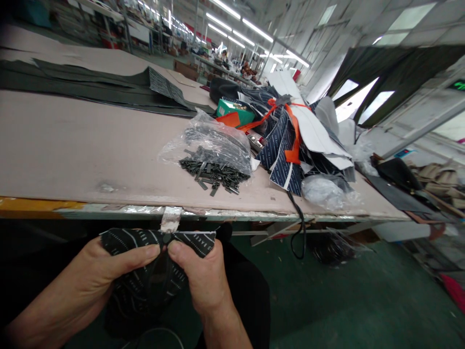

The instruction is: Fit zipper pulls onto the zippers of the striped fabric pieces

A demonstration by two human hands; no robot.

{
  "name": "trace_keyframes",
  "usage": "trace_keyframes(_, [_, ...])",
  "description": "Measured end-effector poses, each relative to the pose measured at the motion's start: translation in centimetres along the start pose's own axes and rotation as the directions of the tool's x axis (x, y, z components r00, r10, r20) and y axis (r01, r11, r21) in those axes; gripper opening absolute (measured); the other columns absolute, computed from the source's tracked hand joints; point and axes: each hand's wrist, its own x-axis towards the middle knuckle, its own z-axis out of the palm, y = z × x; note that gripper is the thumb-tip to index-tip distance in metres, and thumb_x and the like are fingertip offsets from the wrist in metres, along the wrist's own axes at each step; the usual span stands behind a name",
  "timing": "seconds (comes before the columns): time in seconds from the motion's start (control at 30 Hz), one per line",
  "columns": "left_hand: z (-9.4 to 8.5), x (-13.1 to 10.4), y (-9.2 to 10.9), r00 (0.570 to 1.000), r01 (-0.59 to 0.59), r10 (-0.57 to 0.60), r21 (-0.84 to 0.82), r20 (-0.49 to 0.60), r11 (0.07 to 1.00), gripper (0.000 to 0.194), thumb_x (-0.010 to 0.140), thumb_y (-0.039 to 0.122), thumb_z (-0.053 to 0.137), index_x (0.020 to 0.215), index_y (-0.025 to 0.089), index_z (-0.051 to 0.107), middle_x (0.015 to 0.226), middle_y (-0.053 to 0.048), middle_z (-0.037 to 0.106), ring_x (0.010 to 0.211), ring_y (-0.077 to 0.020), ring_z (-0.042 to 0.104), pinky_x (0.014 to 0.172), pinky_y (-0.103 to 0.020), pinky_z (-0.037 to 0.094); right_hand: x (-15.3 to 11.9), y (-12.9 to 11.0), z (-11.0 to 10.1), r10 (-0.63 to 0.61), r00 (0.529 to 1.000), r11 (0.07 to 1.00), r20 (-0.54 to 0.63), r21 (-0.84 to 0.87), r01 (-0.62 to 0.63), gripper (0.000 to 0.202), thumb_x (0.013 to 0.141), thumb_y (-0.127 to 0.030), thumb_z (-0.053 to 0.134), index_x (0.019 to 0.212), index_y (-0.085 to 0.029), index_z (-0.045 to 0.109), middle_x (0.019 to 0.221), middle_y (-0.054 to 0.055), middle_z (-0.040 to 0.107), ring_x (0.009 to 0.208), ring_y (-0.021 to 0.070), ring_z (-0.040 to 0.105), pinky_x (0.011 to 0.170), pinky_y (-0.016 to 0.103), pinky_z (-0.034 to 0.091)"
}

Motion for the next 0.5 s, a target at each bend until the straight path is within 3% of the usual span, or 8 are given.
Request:
trace_keyframes(0.17, [-0.1, 0.6, 0.3, 1.0, -0.018, 0.018, 0.032, 0.001, 0.999, 0.038, 0.058, 0.042, 0.097, 0.088, 0.022, 0.084, 0.08, -0.002, 0.083, 0.071, -0.0234, 0.076, 0.069, -0.028, 0.064, 0.8, 0.1, 0.2, -0.043, 0.999, 0.999, -0.007, -0.004, 0.043, 0.027, 0.075, -0.033, 0.088, 0.095, -0.016, 0.081, 0.094, 0.005, 0.08, 0.082, 0.0216, 0.072, 0.084, 0.034, 0.059])
trace_keyframes(0.33, [-3.2, -0.4, -2.2, 0.998, 0.04, -0.051, 0.243, 0.041, 0.969, 0.042, 0.073, 0.053, 0.085, 0.105, 0.026, 0.082, 0.094, -0.004, 0.085, 0.093, -0.0303, 0.078, 0.079, -0.031, 0.064, 0.1, 0.1, -1.1, -0.071, 0.997, 0.987, 0.032, -0.143, 0.075, 0.026, 0.08, -0.037, 0.085, 0.096, -0.017, 0.081, 0.093, 0.004, 0.08, 0.081, 0.0195, 0.071, 0.078, 0.03, 0.058])
trace_keyframes(0.43, [-4.3, -1.8, -4.0, 0.998, 0.055, -0.055, 0.318, -0.009, 0.946, 0.045, 0.068, 0.063, 0.085, 0.095, 0.026, 0.085, 0.086, -0.004, 0.085, 0.098, -0.0348, 0.077, 0.082, -0.035, 0.065, -1.2, 0.3, -2.5, -0.05, 0.998, 0.966, 0.043, -0.251, 0.059, 0.032, 0.076, -0.041, 0.088, 0.097, -0.018, 0.081, 0.09, 0.002, 0.078, 0.079, 0.0171, 0.068, 0.075, 0.026, 0.056])
trace_keyframes(0.5, [-4.3, -2.6, -4.8, 0.996, 0.074, -0.058, 0.261, -0.068, 0.963, 0.048, 0.064, 0.069, 0.084, 0.088, 0.028, 0.086, 0.082, -0.004, 0.085, 0.099, -0.0362, 0.077, 0.088, -0.038, 0.064, -2.2, 0.8, -2.9, -0.038, 0.999, 0.964, 0.017, -0.263, 0.041, 0.031, 0.075, -0.042, 0.088, 0.093, -0.018, 0.08, 0.083, 0.001, 0.077, 0.072, 0.0149, 0.065, 0.069, 0.024, 0.054])
